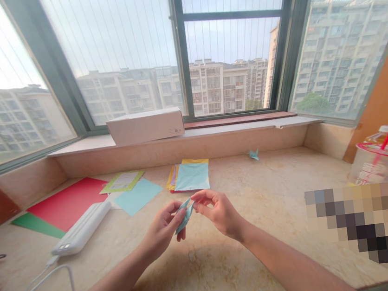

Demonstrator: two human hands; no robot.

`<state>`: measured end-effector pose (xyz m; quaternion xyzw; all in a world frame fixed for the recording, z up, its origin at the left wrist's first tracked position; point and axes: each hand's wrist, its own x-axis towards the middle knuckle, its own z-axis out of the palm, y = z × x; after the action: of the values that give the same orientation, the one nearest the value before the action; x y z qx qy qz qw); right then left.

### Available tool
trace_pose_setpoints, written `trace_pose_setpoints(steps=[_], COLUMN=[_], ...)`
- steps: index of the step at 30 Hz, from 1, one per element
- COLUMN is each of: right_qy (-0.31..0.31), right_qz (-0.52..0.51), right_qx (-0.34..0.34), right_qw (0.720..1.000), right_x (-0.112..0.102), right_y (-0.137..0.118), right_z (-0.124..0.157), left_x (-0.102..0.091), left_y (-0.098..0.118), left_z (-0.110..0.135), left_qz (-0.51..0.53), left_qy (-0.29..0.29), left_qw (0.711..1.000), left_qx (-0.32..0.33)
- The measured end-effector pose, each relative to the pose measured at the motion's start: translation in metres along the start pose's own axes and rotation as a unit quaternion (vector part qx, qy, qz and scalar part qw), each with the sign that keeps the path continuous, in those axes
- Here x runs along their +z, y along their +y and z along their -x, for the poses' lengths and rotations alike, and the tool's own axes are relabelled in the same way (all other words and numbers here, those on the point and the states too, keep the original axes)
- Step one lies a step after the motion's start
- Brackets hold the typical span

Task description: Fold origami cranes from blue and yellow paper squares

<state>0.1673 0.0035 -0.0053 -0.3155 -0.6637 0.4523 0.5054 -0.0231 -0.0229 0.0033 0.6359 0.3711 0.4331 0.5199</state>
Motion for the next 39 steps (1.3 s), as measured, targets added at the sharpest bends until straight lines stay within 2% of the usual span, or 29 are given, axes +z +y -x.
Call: trace_pose_setpoints(steps=[7,13,17,27,31,36,39], right_qy=[0.018,-0.017,-0.029,-0.03,-0.024,0.019,0.022], right_qz=[0.172,0.264,0.284,0.177,0.17,0.167,0.178], right_qx=[-0.014,-0.146,-0.182,-0.132,-0.115,-0.069,-0.069], right_qw=[0.985,0.953,0.941,0.975,0.978,0.983,0.981], right_x=[0.001,0.0,-0.001,0.006,0.008,0.012,0.014], right_y=[-0.004,-0.01,-0.012,-0.011,-0.011,-0.01,-0.011], right_z=[0.004,0.006,0.005,0.007,0.007,0.009,0.01], left_x=[-0.001,0.002,0.002,0.002,0.002,0.002,0.003], left_y=[-0.005,-0.006,-0.005,-0.007,-0.009,-0.009,-0.009], left_z=[0.001,0.0,-0.001,-0.002,-0.002,-0.001,0.0], left_qz=[-0.01,-0.041,-0.042,-0.047,-0.055,-0.071,-0.085], left_qy=[-0.022,-0.005,0.02,0.061,0.06,0.062,0.055], left_qw=[1.0,0.999,0.999,0.997,0.997,0.995,0.995], left_qx=[-0.016,-0.031,-0.021,0.003,0.009,0.015,0.017])
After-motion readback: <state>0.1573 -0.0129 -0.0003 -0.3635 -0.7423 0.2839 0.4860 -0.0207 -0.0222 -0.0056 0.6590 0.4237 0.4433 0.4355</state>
